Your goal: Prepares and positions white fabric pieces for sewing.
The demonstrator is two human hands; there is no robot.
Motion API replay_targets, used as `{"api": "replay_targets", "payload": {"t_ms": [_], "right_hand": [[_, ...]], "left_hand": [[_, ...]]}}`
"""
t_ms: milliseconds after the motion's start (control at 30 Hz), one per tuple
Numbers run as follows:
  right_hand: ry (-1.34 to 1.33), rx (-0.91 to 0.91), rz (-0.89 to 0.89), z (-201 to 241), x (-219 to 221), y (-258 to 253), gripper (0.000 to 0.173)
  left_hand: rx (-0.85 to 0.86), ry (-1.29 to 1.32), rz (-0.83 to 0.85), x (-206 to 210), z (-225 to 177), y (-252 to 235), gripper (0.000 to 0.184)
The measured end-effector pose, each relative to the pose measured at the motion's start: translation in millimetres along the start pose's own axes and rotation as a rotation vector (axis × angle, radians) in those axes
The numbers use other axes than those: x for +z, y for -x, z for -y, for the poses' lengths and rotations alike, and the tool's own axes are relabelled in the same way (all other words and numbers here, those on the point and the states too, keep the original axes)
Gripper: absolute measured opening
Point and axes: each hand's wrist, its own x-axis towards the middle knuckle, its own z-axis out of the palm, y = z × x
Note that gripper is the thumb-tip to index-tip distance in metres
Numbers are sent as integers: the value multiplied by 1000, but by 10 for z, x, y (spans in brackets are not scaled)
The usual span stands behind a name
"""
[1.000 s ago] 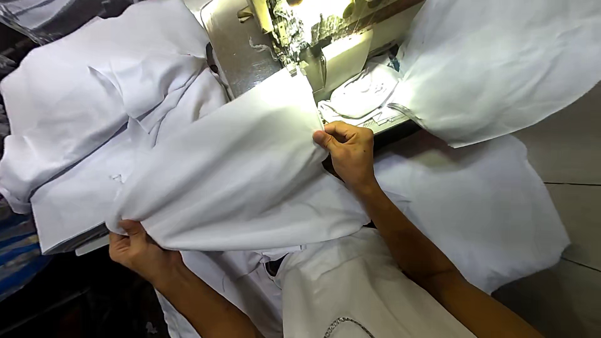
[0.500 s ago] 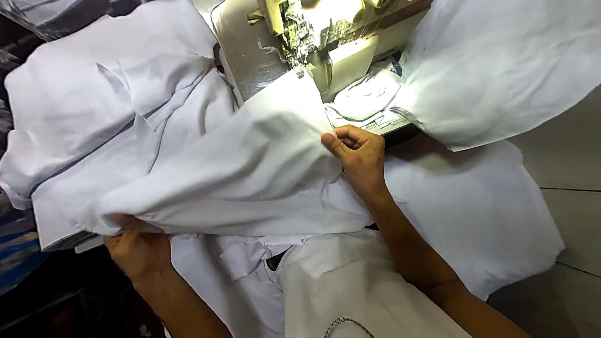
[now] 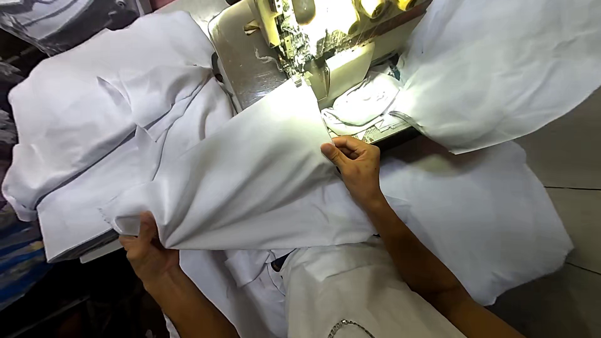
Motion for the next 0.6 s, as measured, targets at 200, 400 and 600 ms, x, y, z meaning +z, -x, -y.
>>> {"api": "replay_targets", "payload": {"t_ms": [200, 400, 600], "right_hand": [[-3, -5, -10, -21, 14, -17, 10], [16, -2, -23, -23, 28, -23, 10], [31, -24, -16, 10, 30, -67, 11]], "left_hand": [[51, -20, -69, 35, 103, -100, 17], [54, -70, -107, 56, 95, -184, 17], [114, -122, -65, 66, -6, -386, 27]]}}
